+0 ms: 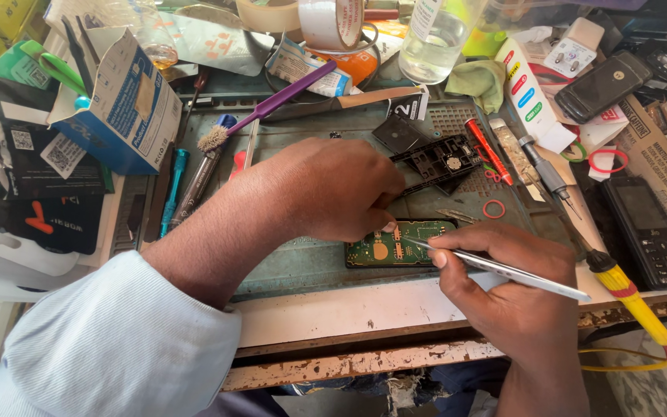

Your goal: The person uses tweezers and a soldering iron to repair components on a circuit board removed from a mobile phone.

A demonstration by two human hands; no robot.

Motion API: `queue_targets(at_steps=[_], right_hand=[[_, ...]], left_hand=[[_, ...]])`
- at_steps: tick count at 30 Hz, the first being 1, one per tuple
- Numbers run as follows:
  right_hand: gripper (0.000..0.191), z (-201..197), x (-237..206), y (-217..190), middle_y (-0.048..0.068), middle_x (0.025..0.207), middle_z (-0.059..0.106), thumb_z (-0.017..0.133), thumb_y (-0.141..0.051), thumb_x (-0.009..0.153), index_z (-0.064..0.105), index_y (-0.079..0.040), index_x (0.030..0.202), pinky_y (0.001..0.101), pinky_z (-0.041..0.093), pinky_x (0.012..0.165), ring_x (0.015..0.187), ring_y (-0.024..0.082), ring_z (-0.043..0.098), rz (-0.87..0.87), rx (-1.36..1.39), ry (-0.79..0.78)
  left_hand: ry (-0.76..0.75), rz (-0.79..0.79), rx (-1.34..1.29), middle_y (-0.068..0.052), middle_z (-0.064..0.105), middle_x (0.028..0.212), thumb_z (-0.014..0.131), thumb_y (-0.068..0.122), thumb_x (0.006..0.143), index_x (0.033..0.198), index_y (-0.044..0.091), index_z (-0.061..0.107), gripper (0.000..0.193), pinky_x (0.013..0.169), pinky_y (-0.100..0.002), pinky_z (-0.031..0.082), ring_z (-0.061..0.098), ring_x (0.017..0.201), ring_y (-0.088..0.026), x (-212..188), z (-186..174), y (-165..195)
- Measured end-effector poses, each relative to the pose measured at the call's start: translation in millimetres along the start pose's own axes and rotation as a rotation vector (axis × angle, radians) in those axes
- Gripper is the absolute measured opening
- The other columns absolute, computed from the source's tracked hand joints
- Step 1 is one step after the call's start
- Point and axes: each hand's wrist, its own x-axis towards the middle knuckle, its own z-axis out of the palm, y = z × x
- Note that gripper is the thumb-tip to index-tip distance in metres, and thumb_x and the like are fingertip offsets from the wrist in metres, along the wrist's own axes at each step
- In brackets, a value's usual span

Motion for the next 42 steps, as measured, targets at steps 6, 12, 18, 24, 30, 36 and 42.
queue_targets(at_steps=[6,12,18,24,30,36,42], right_hand=[[0.021,1.9,-1.9,-0.9,0.006,0.086,0.081,0.081,-0.008,0.082,0.077,-0.004,0.102,0.0227,0.056,0.064,0.072,0.009,0.075,0.059,-0.006,-0.025],[0.022,0.3,1.5,-4.2,0.01,0.096,0.079,0.081,-0.007,0.084,0.076,-0.006,0.105,0.0274,0.06,0.071,0.083,0.016,0.079,-0.131,-0.061,-0.064],[0.026,0.7,4.6,-5.6,0.011,0.099,0.079,0.079,-0.003,0.082,0.076,-0.005,0.108,0.0322,0.059,0.078,0.09,0.021,0.078,-0.196,-0.1,-0.095],[0.022,-1.0,5.3,-2.3,0.009,0.096,0.079,0.08,-0.003,0.083,0.076,-0.007,0.104,0.0299,0.06,0.074,0.087,0.019,0.079,-0.172,-0.013,-0.149],[0.023,1.8,2.5,-1.6,0.011,0.096,0.08,0.08,-0.004,0.082,0.077,-0.006,0.105,0.03,0.06,0.069,0.083,0.019,0.078,-0.104,-0.047,-0.093],[0.02,-1.8,5.0,-2.3,0.01,0.094,0.079,0.081,-0.006,0.083,0.077,-0.007,0.103,0.0308,0.059,0.073,0.085,0.019,0.079,-0.15,-0.047,-0.128],[0.021,0.2,3.7,-2.6,0.011,0.098,0.079,0.08,-0.005,0.084,0.076,-0.005,0.105,0.0313,0.06,0.075,0.09,0.021,0.078,-0.18,-0.074,-0.101]], left_hand=[[-0.025,-0.024,-0.057,-0.005,0.074,0.09,0.069,0.031,0.087,0.089,0.014,0.074,0.017,0.081,-0.046,0.054,0.071,0.095,-0.027,0.7,-2.8,-7.3],[-0.042,-0.031,-0.086,-0.004,0.073,0.088,0.076,0.03,0.08,0.087,0.015,0.074,0.017,0.08,-0.043,0.054,0.07,0.094,-0.025,2.7,-2.1,-5.8],[-0.039,-0.025,-0.07,-0.004,0.074,0.085,0.076,0.028,0.08,0.082,0.014,0.073,0.015,0.077,-0.045,0.055,0.072,0.09,-0.027,3.1,0.3,-5.1],[-0.024,-0.026,-0.041,-0.005,0.074,0.086,0.075,0.027,0.079,0.084,0.014,0.073,0.014,0.077,-0.047,0.055,0.071,0.092,-0.029,2.6,1.0,-4.6],[-0.059,-0.056,-0.033,-0.006,0.074,0.087,0.073,0.027,0.081,0.086,0.014,0.073,0.014,0.079,-0.046,0.055,0.071,0.093,-0.028,3.4,0.3,-2.1],[-0.052,-0.06,-0.028,-0.006,0.073,0.088,0.072,0.026,0.082,0.086,0.014,0.073,0.013,0.079,-0.046,0.055,0.07,0.093,-0.029,2.5,-1.3,0.5],[-0.075,-0.064,-0.032,-0.005,0.074,0.086,0.072,0.028,0.082,0.085,0.014,0.072,0.014,0.078,-0.046,0.054,0.071,0.092,-0.029,3.0,-0.8,1.6]])
